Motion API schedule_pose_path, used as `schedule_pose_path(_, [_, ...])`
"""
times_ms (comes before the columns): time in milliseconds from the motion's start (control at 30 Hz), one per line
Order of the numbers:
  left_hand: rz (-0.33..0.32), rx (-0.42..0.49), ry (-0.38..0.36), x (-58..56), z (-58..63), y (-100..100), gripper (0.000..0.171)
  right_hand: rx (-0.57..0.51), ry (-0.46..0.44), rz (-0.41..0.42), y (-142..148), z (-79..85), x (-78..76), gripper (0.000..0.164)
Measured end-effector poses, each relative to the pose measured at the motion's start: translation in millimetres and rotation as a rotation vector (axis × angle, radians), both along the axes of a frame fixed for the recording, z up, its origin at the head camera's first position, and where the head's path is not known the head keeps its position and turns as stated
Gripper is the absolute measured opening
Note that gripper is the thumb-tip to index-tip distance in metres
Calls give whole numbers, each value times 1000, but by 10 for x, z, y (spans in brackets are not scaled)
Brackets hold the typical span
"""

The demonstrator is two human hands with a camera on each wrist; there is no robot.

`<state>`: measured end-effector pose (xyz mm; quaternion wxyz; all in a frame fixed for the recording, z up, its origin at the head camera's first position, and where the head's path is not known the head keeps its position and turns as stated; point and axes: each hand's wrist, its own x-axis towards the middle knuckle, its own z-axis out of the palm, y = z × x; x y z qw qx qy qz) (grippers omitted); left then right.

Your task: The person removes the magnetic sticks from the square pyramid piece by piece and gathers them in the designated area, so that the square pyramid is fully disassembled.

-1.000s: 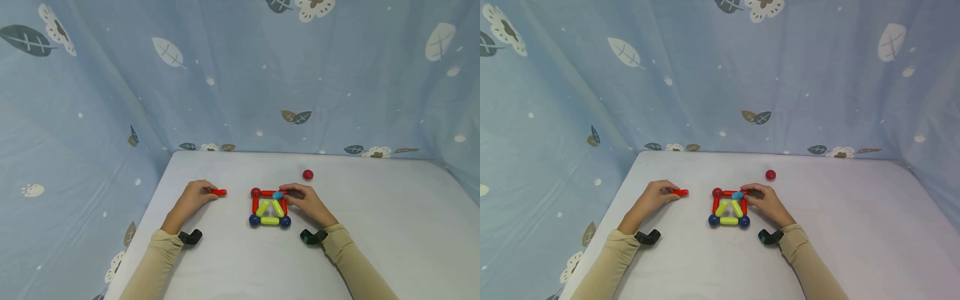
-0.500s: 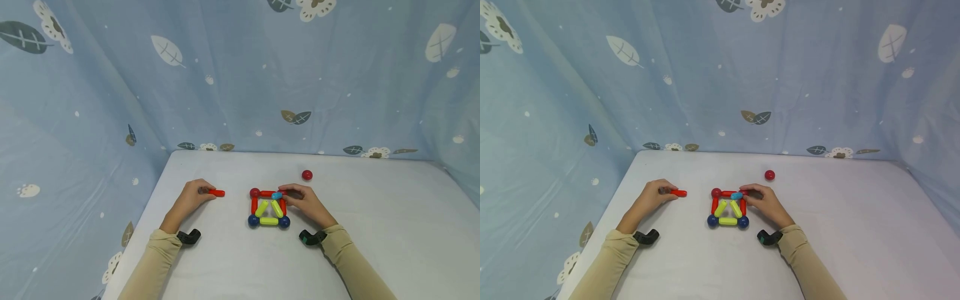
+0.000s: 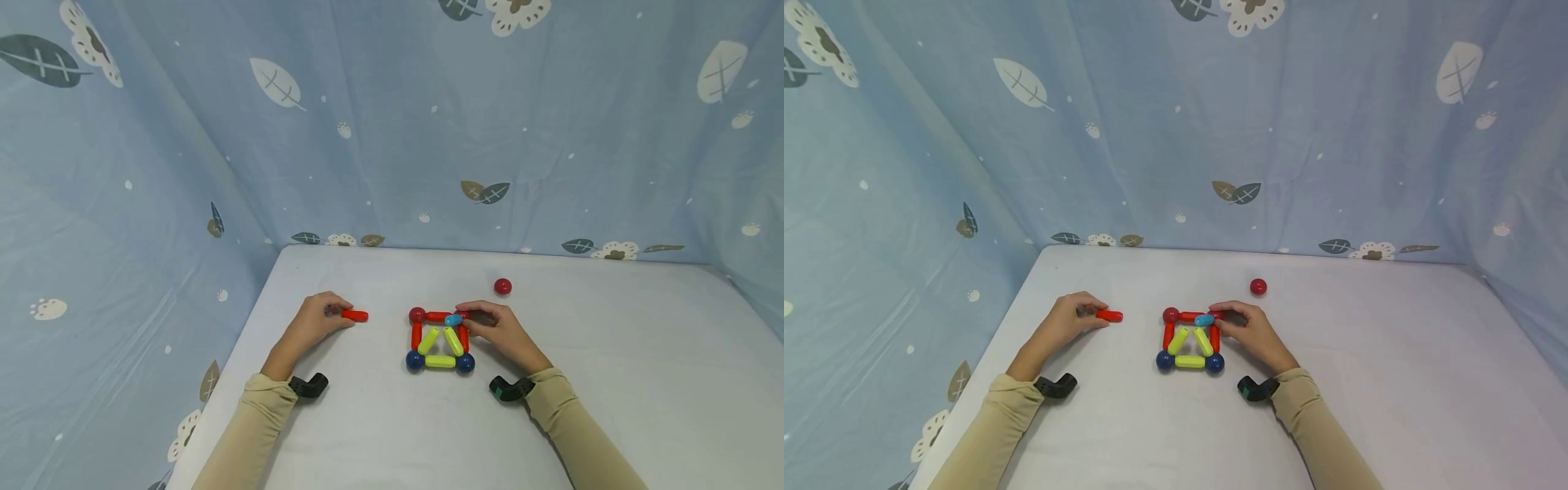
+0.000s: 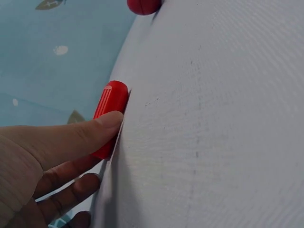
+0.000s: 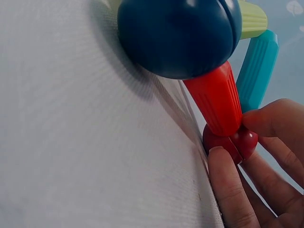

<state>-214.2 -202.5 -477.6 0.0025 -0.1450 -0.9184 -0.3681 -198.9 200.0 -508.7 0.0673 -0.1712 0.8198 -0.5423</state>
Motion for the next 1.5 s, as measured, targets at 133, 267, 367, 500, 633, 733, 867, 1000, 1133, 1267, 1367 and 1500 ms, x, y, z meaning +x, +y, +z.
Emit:
schedule_pose_path(133, [3, 4, 35, 10, 34, 37, 31, -1, 1, 0, -2, 6, 6, 32])
schedule_pose_path(267, [-10, 47, 90, 63, 103, 199, 31, 8, 6, -3, -2, 14, 12, 32])
schedule_pose_path(367, [-62, 80, 101, 155, 147, 414, 33, 12, 12, -6, 1, 3, 11, 32])
schedule_pose_path(500, [-184, 104, 62, 309, 163, 727, 38, 5, 18, 3, -6, -30, -1, 31])
schedule_pose_path(633, [-293, 116, 3, 424, 135, 966, 40, -9, 14, 11, -22, -53, -5, 31])
schedule_pose_path(733, [-322, 100, -30, 458, 87, 1073, 38, -10, 11, 11, -36, -60, -3, 30])
schedule_pose_path(867, [-319, 72, -51, 482, 45, 1134, 35, -4, 10, 11, -52, -47, -1, 31])
schedule_pose_path(1000, [-323, 86, -51, 495, 36, 1153, 33, 9, 11, 3, -49, -18, 9, 31])
schedule_pose_path(1133, [-337, 78, -39, 490, 26, 1170, 32, 19, 12, -3, -35, 6, 15, 32])
schedule_pose_path(1267, [-342, 18, -23, 487, 30, 1184, 32, 17, 8, -1, -26, 22, 10, 32])
schedule_pose_path(1367, [-337, -35, -18, 482, 32, 1194, 33, 16, 3, -2, -22, 30, 9, 33])
schedule_pose_path(1500, [-332, -70, -15, 483, 29, 1206, 33, 25, 5, -8, -17, 32, 15, 33])
